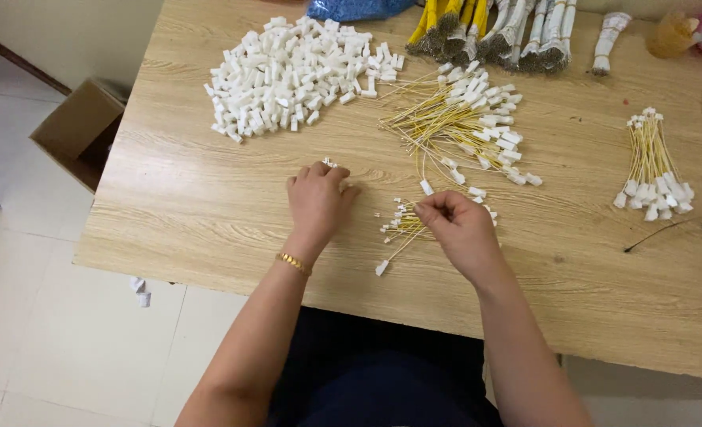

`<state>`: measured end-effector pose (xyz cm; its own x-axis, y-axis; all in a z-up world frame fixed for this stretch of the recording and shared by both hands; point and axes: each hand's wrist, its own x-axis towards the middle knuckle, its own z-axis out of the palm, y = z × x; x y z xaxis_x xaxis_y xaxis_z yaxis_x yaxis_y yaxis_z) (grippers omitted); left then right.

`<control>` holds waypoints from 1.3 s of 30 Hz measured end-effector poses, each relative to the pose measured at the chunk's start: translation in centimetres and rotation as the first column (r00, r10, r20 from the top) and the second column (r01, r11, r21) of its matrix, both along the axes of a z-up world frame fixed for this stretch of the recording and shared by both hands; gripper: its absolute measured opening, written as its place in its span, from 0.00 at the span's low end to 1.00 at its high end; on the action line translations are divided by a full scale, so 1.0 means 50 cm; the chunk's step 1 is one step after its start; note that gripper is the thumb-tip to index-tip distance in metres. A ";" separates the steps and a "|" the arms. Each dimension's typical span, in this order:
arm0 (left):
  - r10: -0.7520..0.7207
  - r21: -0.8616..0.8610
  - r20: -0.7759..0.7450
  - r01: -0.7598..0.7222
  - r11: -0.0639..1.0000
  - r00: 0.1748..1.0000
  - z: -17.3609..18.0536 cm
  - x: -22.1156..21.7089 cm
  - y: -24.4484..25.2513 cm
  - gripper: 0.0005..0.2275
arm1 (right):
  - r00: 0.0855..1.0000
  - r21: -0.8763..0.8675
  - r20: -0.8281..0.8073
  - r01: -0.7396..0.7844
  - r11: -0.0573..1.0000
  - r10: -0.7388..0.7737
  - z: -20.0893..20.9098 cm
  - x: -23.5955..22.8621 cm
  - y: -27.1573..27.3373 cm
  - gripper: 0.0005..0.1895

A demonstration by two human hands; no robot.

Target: Assembling small white foam tips onto thin sticks to create industrial swabs

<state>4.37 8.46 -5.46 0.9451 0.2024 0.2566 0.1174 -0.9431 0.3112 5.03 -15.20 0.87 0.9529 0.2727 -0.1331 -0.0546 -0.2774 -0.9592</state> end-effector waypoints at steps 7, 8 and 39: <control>0.058 0.139 0.138 -0.078 0.987 0.989 -0.089 0.039 -0.014 0.03 | 0.999 0.004 0.000 0.033 0.999 -0.033 -0.015 0.006 -0.006 0.04; 0.066 0.144 0.150 -0.087 0.986 0.987 -0.098 0.040 -0.014 0.02 | 0.999 0.006 0.015 0.035 0.999 -0.035 -0.014 0.006 -0.007 0.04; -0.164 -0.839 0.135 0.025 -0.544 0.977 0.074 -0.095 -0.158 0.11 | 0.698 -0.273 0.699 0.058 0.960 0.156 0.196 -0.090 0.015 0.05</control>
